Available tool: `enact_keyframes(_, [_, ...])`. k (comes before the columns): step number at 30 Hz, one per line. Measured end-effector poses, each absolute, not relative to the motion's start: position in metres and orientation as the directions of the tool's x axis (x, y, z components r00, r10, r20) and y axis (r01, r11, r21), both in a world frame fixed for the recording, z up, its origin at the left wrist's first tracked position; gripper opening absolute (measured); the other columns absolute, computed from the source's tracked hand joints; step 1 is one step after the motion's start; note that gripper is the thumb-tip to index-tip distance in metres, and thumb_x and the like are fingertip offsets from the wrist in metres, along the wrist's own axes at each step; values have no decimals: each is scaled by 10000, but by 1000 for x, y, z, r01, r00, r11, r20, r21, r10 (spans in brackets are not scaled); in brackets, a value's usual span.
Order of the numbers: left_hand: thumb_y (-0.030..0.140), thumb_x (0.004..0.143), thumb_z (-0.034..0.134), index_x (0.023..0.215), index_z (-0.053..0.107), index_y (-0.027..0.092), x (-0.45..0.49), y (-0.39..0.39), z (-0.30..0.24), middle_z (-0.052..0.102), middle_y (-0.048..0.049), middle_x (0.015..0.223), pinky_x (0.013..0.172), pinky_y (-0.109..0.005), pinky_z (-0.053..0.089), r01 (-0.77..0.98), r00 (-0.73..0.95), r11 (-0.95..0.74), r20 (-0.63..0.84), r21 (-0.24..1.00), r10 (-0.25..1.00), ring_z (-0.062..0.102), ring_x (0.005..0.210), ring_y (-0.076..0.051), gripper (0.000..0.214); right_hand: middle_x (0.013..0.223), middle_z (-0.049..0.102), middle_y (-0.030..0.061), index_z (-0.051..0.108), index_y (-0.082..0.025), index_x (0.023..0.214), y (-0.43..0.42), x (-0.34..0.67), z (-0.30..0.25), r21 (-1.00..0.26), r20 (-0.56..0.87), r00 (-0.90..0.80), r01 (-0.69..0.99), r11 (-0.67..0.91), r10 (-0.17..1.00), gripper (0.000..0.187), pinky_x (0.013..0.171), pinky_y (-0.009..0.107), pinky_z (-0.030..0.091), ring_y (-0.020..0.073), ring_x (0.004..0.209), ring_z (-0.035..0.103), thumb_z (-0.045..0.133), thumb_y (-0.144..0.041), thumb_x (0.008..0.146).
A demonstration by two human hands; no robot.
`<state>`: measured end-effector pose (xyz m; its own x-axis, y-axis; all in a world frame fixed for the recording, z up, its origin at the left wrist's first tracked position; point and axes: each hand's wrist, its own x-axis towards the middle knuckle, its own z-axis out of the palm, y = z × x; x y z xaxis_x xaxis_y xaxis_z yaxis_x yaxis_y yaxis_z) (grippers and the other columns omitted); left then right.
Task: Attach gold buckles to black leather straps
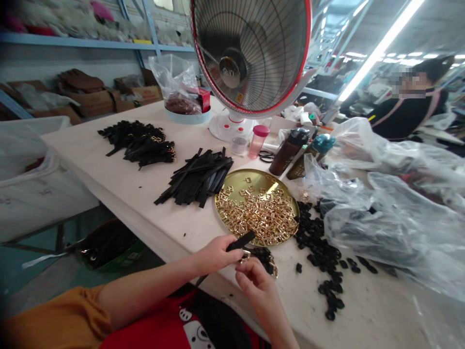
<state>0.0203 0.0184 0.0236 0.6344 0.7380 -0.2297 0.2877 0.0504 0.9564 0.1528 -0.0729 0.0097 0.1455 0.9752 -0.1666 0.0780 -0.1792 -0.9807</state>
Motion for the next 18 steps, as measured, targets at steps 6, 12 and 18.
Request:
enact_keyframes(6, [298, 716, 467, 689, 445, 158, 19, 11, 20, 345, 72, 511, 402, -192, 223, 234, 772, 305, -367, 923, 519, 289, 417, -49, 144, 797, 602, 19, 620, -226, 828, -79, 156, -4, -990, -125, 322, 18, -138, 938, 185, 653, 298, 452, 162, 708, 543, 667, -328, 682])
enact_keyframes(12, [430, 793, 417, 778, 444, 155, 15, 9, 19, 392, 68, 530, 389, -184, 247, 180, 800, 333, -335, 926, 499, 316, 395, -48, 276, 658, 601, -18, 644, -203, 830, -76, 156, -6, -959, -265, 426, -210, -191, 865, 236, 561, 256, 465, 113, 571, 527, 712, -319, 635])
enact_keyframes(18, [343, 845, 354, 832, 551, 149, 5, 4, 19, 501, 27, 606, 521, -186, 322, 360, 783, -66, -262, 931, 564, 436, 543, -80, 276, 784, 634, -31, 645, -241, 830, -71, 153, -1, -752, -499, 441, -648, -120, 746, 331, 533, 176, 501, 65, 565, 552, 784, -257, 531])
